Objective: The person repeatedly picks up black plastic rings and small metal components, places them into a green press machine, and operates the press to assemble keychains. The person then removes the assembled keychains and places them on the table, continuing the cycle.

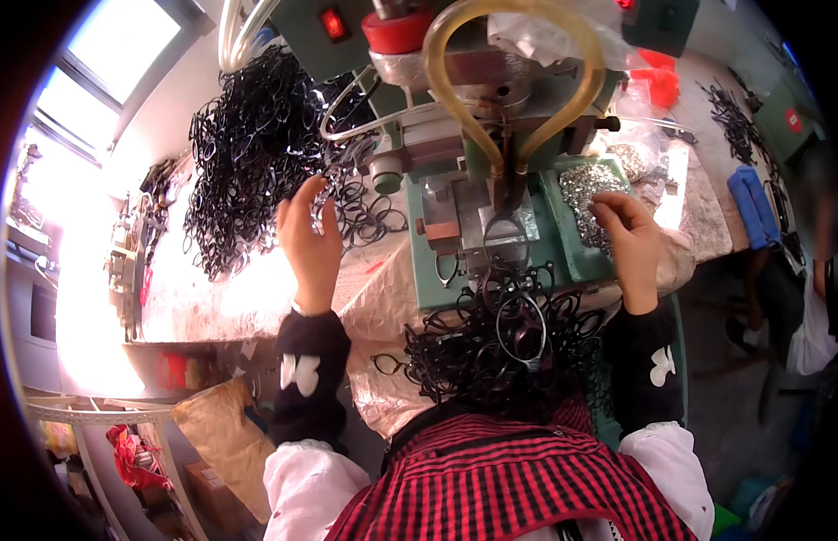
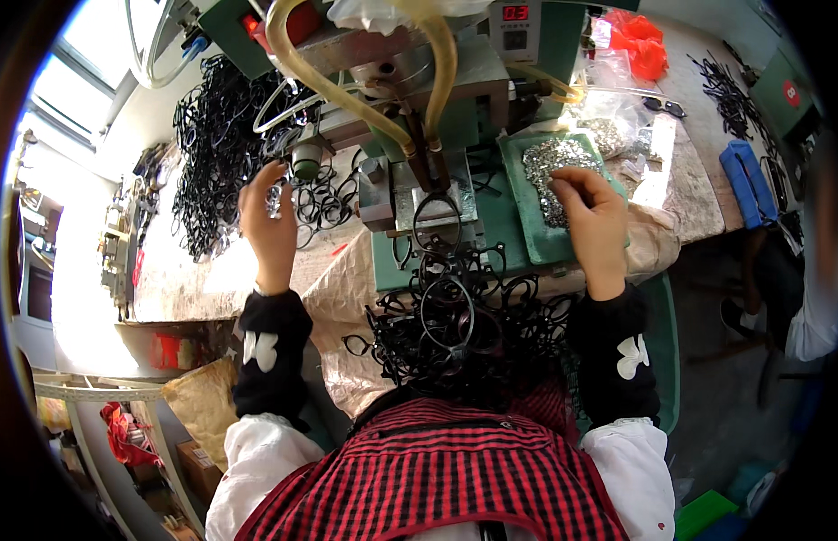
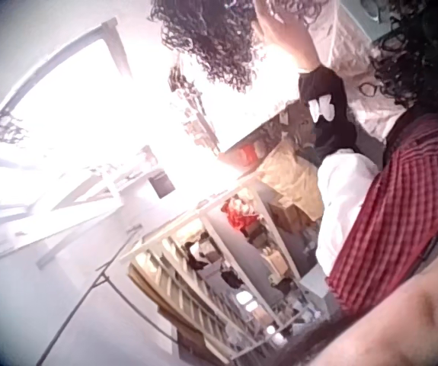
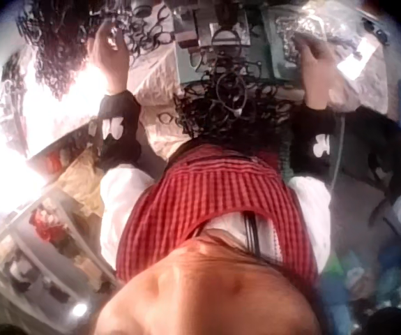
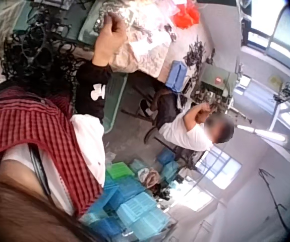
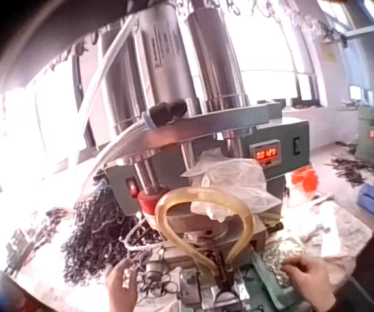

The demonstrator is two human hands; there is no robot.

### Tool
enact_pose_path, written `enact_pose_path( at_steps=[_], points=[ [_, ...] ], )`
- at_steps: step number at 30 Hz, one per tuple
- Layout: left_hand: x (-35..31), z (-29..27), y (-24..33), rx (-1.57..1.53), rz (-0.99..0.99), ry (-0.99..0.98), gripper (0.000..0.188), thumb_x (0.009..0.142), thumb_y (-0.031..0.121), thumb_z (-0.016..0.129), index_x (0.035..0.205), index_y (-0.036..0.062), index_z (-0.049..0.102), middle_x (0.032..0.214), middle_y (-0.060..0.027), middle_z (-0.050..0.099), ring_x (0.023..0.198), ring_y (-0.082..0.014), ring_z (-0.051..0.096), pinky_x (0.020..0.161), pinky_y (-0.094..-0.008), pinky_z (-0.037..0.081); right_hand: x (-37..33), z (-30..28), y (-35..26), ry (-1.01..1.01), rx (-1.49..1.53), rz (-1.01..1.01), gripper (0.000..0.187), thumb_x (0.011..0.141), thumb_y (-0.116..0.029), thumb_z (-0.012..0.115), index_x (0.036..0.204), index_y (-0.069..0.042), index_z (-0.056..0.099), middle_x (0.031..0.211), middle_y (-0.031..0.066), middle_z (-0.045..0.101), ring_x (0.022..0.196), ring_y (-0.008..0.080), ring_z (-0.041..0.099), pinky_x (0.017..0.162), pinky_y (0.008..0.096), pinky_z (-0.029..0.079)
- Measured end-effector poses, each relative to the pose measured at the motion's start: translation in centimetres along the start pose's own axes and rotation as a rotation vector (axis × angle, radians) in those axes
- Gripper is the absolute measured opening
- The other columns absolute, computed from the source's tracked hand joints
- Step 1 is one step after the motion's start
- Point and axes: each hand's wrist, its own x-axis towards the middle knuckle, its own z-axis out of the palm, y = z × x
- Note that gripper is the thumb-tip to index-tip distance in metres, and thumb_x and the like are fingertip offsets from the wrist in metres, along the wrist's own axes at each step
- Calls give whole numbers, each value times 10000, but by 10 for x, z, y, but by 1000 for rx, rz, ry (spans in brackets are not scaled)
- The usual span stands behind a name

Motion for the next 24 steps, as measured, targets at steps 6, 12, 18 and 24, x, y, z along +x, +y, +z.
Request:
enact_pose_path(
  at_steps=[6,12,18,24],
  points=[
    [-27,74,-89,169,31,-539,566,801,-45,610,1351,89,602,838,-162,665,881,-384,640,821,-464,513,-16,-12,-5,112,-225,-121,118,932,-49,700,1033,-18,754,879,45,724,753,105,621,687,260,476],
    [-29,16,-27,-1174,-963,-7,434,973,-11,541,1403,48,542,920,-30,616,835,-172,642,891,-335,530,-57,-53,-6,266,-411,-149,146,842,45,711,979,3,740,900,101,709,833,203,682,765,309,518],
    [-41,-3,7,-1138,-1046,-18,141,1070,225,561,1176,135,584,809,31,466,657,-107,420,629,-244,407,-43,0,-70,-60,-256,-367,185,803,47,712,953,-41,774,887,105,716,837,264,679,757,336,518],
    [-51,27,25,-1241,-922,13,150,1087,247,546,1139,107,551,1030,-83,655,874,-200,641,740,-300,507,-13,71,-86,-56,106,-305,363,807,-1,716,1160,12,631,866,82,729,809,179,692,773,316,519]
  ],
)
